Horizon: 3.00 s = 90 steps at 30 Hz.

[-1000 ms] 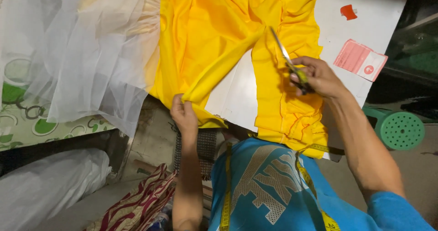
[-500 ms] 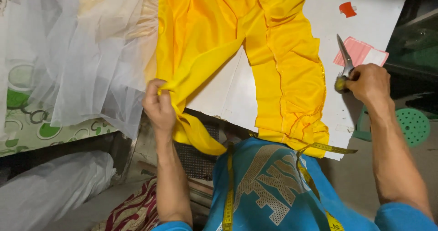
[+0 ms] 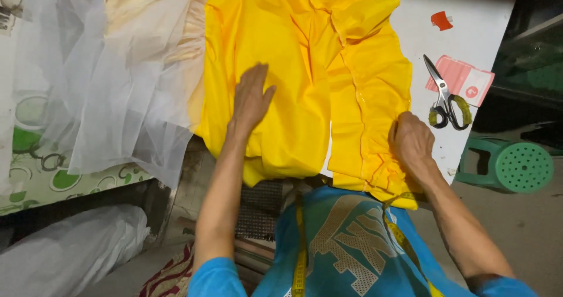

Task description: Measuring and cutting yellow fabric using a tape measure and scissors on a work table.

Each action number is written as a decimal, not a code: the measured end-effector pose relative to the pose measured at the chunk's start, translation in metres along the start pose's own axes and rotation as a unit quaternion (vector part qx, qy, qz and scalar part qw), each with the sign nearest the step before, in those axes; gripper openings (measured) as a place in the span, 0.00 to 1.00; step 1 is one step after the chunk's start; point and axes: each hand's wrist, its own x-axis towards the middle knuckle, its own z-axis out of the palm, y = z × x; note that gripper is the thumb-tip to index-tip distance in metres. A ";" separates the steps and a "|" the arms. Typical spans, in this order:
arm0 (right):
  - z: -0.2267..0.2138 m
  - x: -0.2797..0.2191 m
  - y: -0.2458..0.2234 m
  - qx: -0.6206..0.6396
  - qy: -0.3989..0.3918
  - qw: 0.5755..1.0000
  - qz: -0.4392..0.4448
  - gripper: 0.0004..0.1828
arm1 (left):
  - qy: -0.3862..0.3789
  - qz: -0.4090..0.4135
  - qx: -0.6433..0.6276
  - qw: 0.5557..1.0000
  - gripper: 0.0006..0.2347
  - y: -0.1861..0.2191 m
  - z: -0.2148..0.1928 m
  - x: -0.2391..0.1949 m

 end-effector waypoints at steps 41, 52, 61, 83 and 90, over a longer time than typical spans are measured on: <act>-0.067 0.315 -0.117 0.351 -0.074 0.931 0.065 0.33 | 0.045 -0.036 0.115 0.992 0.25 -0.026 0.086 0.175; -0.040 0.347 -0.058 0.260 -0.020 0.964 -0.049 0.30 | -0.064 -0.047 0.135 0.988 0.32 -0.065 0.099 0.195; -0.050 0.322 -0.035 -0.002 0.196 0.964 -0.178 0.18 | -0.095 0.054 0.098 0.989 0.36 -0.099 0.070 0.219; -0.051 0.214 -0.076 0.103 0.282 0.946 -0.122 0.08 | 0.118 0.042 0.091 0.988 0.19 -0.011 0.060 0.104; -0.016 0.282 -0.057 0.042 0.157 0.985 -0.057 0.12 | -0.029 -0.058 0.160 0.985 0.29 0.032 0.124 0.135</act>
